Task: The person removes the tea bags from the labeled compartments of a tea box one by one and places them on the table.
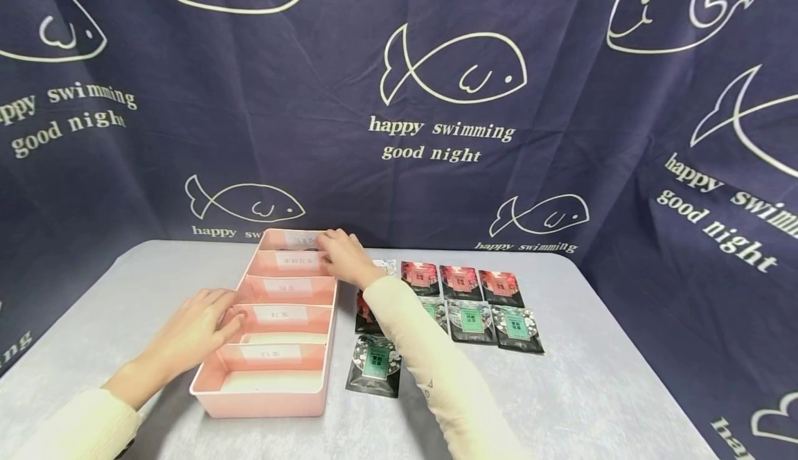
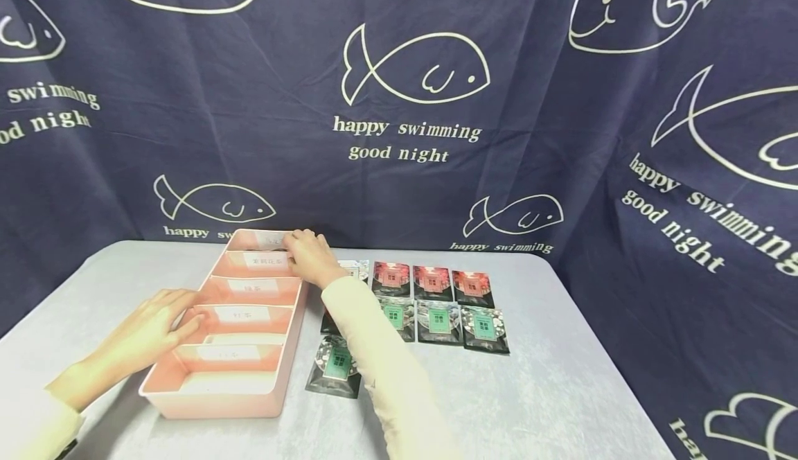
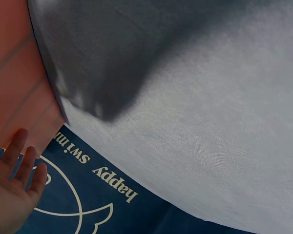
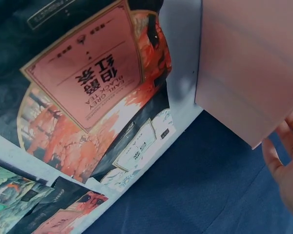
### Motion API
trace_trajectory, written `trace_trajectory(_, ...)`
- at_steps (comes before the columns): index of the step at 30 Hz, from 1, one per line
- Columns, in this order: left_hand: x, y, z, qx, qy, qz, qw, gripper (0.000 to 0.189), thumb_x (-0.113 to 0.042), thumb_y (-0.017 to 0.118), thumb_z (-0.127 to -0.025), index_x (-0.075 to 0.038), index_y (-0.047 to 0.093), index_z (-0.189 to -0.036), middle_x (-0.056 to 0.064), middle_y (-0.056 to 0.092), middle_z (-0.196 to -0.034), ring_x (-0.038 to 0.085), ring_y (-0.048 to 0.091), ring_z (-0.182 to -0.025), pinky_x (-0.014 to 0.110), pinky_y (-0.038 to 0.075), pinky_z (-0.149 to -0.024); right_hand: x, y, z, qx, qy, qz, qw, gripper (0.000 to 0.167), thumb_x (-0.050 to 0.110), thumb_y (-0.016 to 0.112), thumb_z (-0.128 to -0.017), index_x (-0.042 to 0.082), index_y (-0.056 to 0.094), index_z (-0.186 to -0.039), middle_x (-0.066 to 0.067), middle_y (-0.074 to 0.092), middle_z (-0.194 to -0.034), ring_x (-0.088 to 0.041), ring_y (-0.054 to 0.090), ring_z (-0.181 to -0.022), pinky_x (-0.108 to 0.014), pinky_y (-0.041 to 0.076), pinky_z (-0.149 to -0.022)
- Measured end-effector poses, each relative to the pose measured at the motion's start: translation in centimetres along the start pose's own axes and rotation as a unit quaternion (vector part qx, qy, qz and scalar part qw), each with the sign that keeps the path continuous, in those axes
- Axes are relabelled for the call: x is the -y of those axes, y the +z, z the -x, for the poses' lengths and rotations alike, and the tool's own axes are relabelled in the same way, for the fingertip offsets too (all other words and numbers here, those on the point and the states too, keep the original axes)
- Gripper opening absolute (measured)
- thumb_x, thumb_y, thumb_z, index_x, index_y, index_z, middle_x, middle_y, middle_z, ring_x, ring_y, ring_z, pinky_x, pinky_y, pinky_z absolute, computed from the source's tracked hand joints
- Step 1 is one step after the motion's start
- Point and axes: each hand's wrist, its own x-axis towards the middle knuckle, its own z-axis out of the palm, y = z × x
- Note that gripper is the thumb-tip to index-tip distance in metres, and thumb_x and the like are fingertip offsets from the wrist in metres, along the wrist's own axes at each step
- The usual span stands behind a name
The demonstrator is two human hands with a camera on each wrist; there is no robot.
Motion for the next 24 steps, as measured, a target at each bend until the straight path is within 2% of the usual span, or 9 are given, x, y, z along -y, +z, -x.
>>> trace_trajectory(6,0.05,0.02,0.08,-0.008,0.006,0.003,0.9999,0.036,-0.023,0.059,-0.084,0.001,0.058,-0.111,0.016,0.063,-0.107,0.036,0.053,-0.104,0.050,0.039,-0.091,0.40,0.44,-0.33,0.009,0.008,0.020,0.9997,0.023,0.017,0.058,-0.086,0.019,0.056,-0.109,0.005,0.057,-0.113,-0.015,0.049,-0.110,-0.031,0.041,-0.083)
trace_trajectory(13,0.12,-0.07,0.06,0.001,0.000,-0.002,1.0000,0.037,-0.024,0.058,-0.085,0.001,0.058,-0.113,0.017,0.062,-0.109,0.036,0.052,-0.106,0.050,0.039,-0.091,0.52,0.57,-0.46,0.011,0.015,0.023,0.9996,0.022,0.018,0.058,-0.088,0.019,0.055,-0.109,0.005,0.057,-0.114,-0.014,0.049,-0.111,-0.031,0.041,-0.083)
trace_trajectory(24,0.09,-0.24,-0.08,0.012,-0.005,-0.003,0.9999,0.039,-0.026,0.057,-0.086,0.001,0.057,-0.114,0.018,0.060,-0.112,0.037,0.051,-0.108,0.052,0.038,-0.092,0.67,0.54,-0.54,0.033,0.032,-0.025,0.9987,0.034,0.014,0.059,-0.086,0.021,0.054,-0.119,0.004,0.055,-0.126,-0.015,0.043,-0.123,-0.034,0.039,-0.087)
